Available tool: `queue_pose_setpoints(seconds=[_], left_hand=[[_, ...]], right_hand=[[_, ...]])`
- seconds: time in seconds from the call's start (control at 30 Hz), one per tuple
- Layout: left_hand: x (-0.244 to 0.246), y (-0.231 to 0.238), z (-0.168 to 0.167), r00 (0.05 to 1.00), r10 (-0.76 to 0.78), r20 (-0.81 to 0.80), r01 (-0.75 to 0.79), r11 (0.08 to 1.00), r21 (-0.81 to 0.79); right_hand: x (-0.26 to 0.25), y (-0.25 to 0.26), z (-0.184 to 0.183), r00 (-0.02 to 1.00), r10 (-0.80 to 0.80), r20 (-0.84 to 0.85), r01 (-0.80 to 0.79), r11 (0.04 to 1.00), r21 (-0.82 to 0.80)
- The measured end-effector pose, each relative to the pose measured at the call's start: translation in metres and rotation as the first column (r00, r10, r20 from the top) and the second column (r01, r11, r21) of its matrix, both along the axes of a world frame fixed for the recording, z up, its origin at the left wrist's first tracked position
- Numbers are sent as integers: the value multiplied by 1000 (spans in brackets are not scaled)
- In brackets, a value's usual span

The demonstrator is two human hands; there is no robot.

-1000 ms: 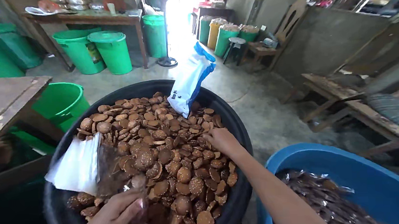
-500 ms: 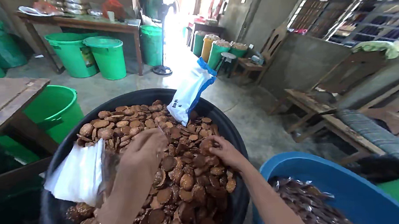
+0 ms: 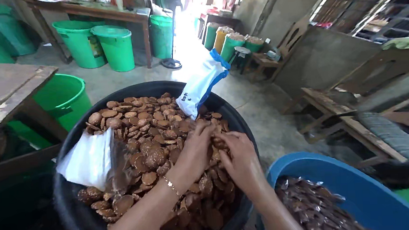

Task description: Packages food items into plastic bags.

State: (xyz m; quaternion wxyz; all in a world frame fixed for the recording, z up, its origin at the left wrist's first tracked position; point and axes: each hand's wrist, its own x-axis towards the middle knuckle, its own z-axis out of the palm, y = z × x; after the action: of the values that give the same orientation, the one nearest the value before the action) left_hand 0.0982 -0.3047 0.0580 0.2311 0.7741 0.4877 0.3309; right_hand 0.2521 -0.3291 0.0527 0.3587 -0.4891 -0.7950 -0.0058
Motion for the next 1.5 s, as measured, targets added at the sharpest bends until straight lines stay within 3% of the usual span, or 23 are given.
queue_pose_setpoints(seconds=[0.07,0.13,0.23,0.3,0.33,0.37,0.4,0.47,0.53,0.57,0.63,0.7,0.77,0.83,0.87,0.93,1.0,1.17,1.23,1.3,1.33,1.4,1.5], left_hand=[[7,-7,-4,999,24,-49,-14,982,190],[11,-19,-3,999,0,-55,24,901,434],[-12,-31,1,995,-70,71,3,737,676],[-45,-34,3,955,-104,278,-62,846,530],[-62,-33,2,893,-147,426,-7,941,339],[-75,-29,-3,755,-205,622,159,979,129],[-83,-24,-11,540,-237,807,398,917,3],[-86,-20,-29,210,-211,955,711,703,-1],[-84,-21,-35,58,-135,989,768,639,42],[-83,-22,-35,-2,-93,996,751,657,63],[-86,-21,-32,-129,-71,989,691,709,141],[-91,-18,-31,-229,-125,965,656,713,248],[-93,-17,-30,-241,-166,956,630,723,285],[-92,-17,-31,-186,-183,965,613,746,259],[-90,-18,-31,-162,-161,974,599,768,227],[-87,-18,-30,-115,-104,988,555,818,151],[-83,-17,-29,-92,-70,993,525,844,108],[-83,-17,-30,-44,-77,996,555,827,89],[-85,-17,-32,-30,-89,996,555,827,91],[-85,-17,-32,8,-74,997,546,836,58],[-84,-17,-31,22,-63,998,541,840,41],[-83,-16,-31,38,-46,998,543,840,18],[-80,-16,-33,53,-42,998,563,826,5]], right_hand=[[-8,0,18,992,-61,106,82,976,-203],[-16,4,33,995,-90,30,95,908,-408],[-8,10,31,971,14,-238,-65,976,-209],[3,9,47,934,189,-303,-229,968,-101],[6,6,58,909,275,-314,-319,943,-98],[5,3,68,882,348,-319,-401,909,-116],[0,2,73,850,409,-332,-464,880,-104],[-10,6,71,799,445,-405,-492,870,-14],[-11,14,52,820,362,-444,-405,914,-2],[-7,15,36,882,281,-378,-342,934,-103],[-1,10,7,980,196,-34,-189,865,-465],[-2,3,-26,932,234,278,-16,791,-612],[0,0,-59,930,153,335,-1,910,-414],[6,2,-70,966,98,239,-35,966,-256],[9,1,-66,978,97,185,-45,963,-266],[11,-3,-48,984,165,66,-113,869,-482],[3,-10,-44,958,269,96,-176,819,-546],[-21,-13,-66,907,259,333,-196,958,-211],[-19,-10,-55,908,279,313,-148,911,-384],[-13,-2,-38,938,242,247,-49,801,-597],[-7,3,-33,954,198,223,-18,784,-620],[7,11,-34,976,137,170,-31,858,-512],[23,14,-30,966,212,146,-119,871,-477]])
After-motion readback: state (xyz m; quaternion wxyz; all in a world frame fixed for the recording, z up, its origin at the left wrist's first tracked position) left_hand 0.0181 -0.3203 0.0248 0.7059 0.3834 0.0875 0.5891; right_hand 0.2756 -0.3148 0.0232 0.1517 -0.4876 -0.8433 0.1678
